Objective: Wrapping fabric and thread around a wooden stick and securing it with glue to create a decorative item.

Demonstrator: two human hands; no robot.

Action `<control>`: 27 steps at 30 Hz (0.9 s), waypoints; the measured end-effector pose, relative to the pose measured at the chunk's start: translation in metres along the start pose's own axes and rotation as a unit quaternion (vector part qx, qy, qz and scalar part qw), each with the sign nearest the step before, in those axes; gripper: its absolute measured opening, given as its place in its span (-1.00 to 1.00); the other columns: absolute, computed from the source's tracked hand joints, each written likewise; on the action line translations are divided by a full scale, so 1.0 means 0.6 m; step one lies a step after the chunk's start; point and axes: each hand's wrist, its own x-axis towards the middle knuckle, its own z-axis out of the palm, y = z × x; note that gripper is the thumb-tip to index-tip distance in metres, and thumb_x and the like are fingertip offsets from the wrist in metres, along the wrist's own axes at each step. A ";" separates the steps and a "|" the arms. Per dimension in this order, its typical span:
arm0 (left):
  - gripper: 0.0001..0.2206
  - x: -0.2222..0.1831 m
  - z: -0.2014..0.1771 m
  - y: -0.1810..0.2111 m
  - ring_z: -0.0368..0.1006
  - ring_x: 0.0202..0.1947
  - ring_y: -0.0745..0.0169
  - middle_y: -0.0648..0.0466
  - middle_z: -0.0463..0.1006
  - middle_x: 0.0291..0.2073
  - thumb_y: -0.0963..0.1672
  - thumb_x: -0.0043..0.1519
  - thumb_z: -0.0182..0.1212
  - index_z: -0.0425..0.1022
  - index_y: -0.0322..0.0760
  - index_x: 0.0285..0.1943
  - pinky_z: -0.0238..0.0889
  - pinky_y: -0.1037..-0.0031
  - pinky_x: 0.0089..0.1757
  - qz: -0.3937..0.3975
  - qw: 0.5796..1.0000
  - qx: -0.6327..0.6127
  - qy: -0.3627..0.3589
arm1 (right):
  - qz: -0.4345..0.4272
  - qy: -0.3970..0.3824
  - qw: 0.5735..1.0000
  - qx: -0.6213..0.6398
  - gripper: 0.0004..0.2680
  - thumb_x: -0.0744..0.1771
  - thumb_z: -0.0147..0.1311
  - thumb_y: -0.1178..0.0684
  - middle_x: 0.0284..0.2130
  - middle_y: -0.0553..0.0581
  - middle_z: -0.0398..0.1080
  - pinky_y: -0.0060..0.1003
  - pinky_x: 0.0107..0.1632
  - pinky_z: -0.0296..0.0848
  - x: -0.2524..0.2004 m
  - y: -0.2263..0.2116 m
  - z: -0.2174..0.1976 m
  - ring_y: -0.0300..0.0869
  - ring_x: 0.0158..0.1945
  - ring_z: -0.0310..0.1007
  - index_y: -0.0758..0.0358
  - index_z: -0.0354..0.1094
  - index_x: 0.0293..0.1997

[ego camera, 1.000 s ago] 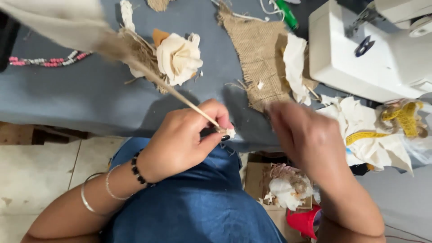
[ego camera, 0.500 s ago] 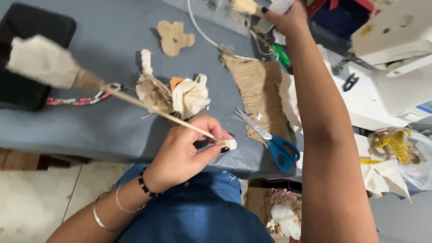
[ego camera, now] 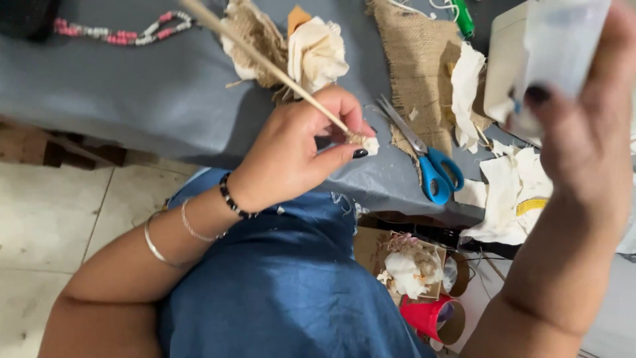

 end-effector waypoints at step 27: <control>-0.75 -0.008 0.013 -0.015 0.66 -0.10 0.33 0.05 0.65 -0.21 -0.29 0.18 0.31 0.32 -0.20 -0.15 0.51 0.60 -0.12 -0.023 0.999 -0.014 0.024 | -0.113 0.444 0.841 0.289 -0.64 0.31 0.08 -0.41 -0.26 -0.04 0.18 -0.40 -0.36 0.28 -0.021 -0.022 0.131 -0.29 -0.29 0.18 0.06 0.25 -0.15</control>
